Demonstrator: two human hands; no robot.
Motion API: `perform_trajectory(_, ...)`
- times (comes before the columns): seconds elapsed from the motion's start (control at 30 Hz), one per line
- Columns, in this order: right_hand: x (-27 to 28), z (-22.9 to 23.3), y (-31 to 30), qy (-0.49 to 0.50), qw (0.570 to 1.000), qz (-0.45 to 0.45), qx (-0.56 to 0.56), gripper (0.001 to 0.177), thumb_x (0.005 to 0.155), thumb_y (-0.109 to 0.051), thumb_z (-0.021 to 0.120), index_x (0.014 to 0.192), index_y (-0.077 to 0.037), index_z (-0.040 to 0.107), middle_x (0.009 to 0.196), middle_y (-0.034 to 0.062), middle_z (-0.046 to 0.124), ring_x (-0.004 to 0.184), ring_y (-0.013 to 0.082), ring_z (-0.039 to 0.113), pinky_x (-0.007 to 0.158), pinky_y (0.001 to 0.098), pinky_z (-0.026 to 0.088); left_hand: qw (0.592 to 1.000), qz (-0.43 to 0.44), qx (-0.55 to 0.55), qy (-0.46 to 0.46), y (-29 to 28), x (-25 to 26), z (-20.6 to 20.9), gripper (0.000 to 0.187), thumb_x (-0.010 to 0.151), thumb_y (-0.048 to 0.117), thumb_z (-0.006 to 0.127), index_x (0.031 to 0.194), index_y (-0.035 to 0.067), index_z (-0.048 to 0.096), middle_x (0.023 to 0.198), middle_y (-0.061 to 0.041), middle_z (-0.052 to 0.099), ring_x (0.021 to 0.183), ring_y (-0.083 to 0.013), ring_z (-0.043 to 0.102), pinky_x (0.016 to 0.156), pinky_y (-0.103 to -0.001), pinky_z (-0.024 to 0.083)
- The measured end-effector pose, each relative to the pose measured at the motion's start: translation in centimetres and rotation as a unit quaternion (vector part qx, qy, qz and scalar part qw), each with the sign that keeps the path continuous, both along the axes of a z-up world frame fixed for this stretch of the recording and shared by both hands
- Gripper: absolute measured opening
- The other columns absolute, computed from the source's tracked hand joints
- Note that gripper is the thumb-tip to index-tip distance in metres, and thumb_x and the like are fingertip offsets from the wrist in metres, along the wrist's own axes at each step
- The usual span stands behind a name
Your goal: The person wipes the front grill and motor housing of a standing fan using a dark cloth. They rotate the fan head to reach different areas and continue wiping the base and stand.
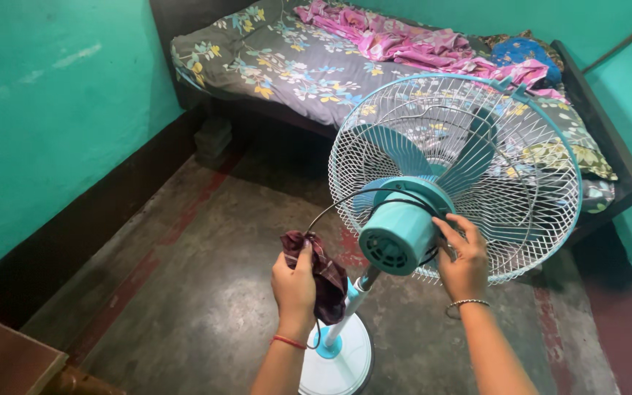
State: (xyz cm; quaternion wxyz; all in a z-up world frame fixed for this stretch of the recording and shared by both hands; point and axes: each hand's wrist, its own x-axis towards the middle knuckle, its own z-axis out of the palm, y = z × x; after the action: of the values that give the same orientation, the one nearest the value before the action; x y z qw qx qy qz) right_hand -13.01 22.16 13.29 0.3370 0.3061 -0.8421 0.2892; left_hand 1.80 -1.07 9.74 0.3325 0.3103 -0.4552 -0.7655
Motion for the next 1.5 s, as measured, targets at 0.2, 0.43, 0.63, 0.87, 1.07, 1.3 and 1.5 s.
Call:
perform_trajectory(0.2, 0.2, 1.2, -1.2, 0.025, 0.998, 0.061, 0.010, 0.048, 0.090, 0.005, 0.061, 0.133, -0.015, 0.068, 0.135, 0.0068, 0.068, 0.128, 0.0314, 0.063, 0.109, 0.0411, 0.050, 0.972, 0.021, 0.205, 0.115, -2.4, -3.2, -5.3, 0.022, 0.096, 0.019, 0.064, 0.102, -0.001, 0.069, 0.094, -0.008, 0.072, 0.079, -0.0178, 0.069, 0.073, -0.034, 0.054)
perform_trajectory(0.43, 0.6, 2.3, -2.5, -0.019, 0.997, 0.066, 0.043, 0.062, 0.085, 0.011, 0.051, 0.139, -0.017, 0.065, 0.141, 0.0082, 0.063, 0.132, 0.0345, 0.058, 0.107, 0.0419, 0.049, 0.985, 0.085, 0.148, -0.022, -7.2, -2.6, -15.0, 0.022, 0.094, 0.017, 0.066, 0.104, -0.002, 0.070, 0.097, -0.009, 0.073, 0.081, -0.0183, 0.071, 0.073, -0.034, 0.056)
perform_trajectory(0.63, 0.9, 2.9, -2.2, -0.062, 0.995, 0.065, 0.048, 0.061, 0.088, 0.010, 0.051, 0.138, -0.021, 0.064, 0.142, 0.0063, 0.063, 0.133, 0.0322, 0.058, 0.106, 0.0400, 0.050, 0.984, 0.085, 0.144, -0.064, -7.5, -4.4, -17.2, 0.023, 0.090, 0.017, 0.069, 0.102, -0.003, 0.071, 0.098, -0.012, 0.072, 0.084, -0.0203, 0.068, 0.074, -0.036, 0.055)
perform_trajectory(0.87, -0.5, 0.4, -0.9, -0.206, 0.953, 0.175, -0.139, 0.054, 0.091, 0.014, 0.050, 0.137, -0.009, 0.066, 0.148, 0.0092, 0.060, 0.140, 0.0270, 0.053, 0.112, 0.0344, 0.045, 0.962, 0.030, 0.070, -0.263, -3.7, -6.5, -20.7, 0.036, 0.087, 0.027, 0.074, 0.107, -0.002, 0.073, 0.101, -0.013, 0.074, 0.091, -0.0216, 0.071, 0.080, -0.038, 0.054)
perform_trajectory(1.07, -1.7, -4.4, 1.7, -0.318, 0.878, 0.137, -0.331, 0.030, 0.092, 0.002, 0.069, 0.122, 0.000, 0.072, 0.129, 0.0103, 0.072, 0.117, 0.0145, 0.069, 0.101, 0.0277, 0.054, 0.948, -0.103, 0.287, -0.093, 5.3, -7.7, -24.8, 0.024, 0.083, 0.014, 0.070, 0.102, 0.000, 0.074, 0.095, -0.012, 0.074, 0.084, -0.0222, 0.071, 0.074, -0.035, 0.056)
perform_trajectory(1.3, -0.8, -11.4, 6.0, -0.405, 0.851, 0.086, -0.324, 0.025, 0.091, -0.004, 0.072, 0.115, 0.001, 0.077, 0.111, 0.0081, 0.079, 0.100, 0.0127, 0.071, 0.088, 0.0268, 0.056, 0.918, -0.204, 0.335, -0.063, 13.4, -10.2, -20.6, 0.018, 0.084, 0.007, 0.064, 0.099, 0.002, 0.073, 0.090, -0.012, 0.071, 0.077, -0.0230, 0.069, 0.070, -0.037, 0.055)
perform_trajectory(1.5, -0.1, -11.7, 9.6, -0.455, 0.837, 0.027, -0.302, 0.025, 0.092, -0.008, 0.069, 0.114, 0.000, 0.078, 0.109, 0.0062, 0.079, 0.097, 0.0113, 0.072, 0.083, 0.0274, 0.056, 0.959, -0.246, 0.090, -0.107, 19.7, -12.0, -13.6, 0.033, 0.093, 0.025, 0.060, 0.104, -0.003, 0.072, 0.101, -0.020, 0.075, 0.089, -0.0311, 0.070, 0.078, -0.039, 0.054)
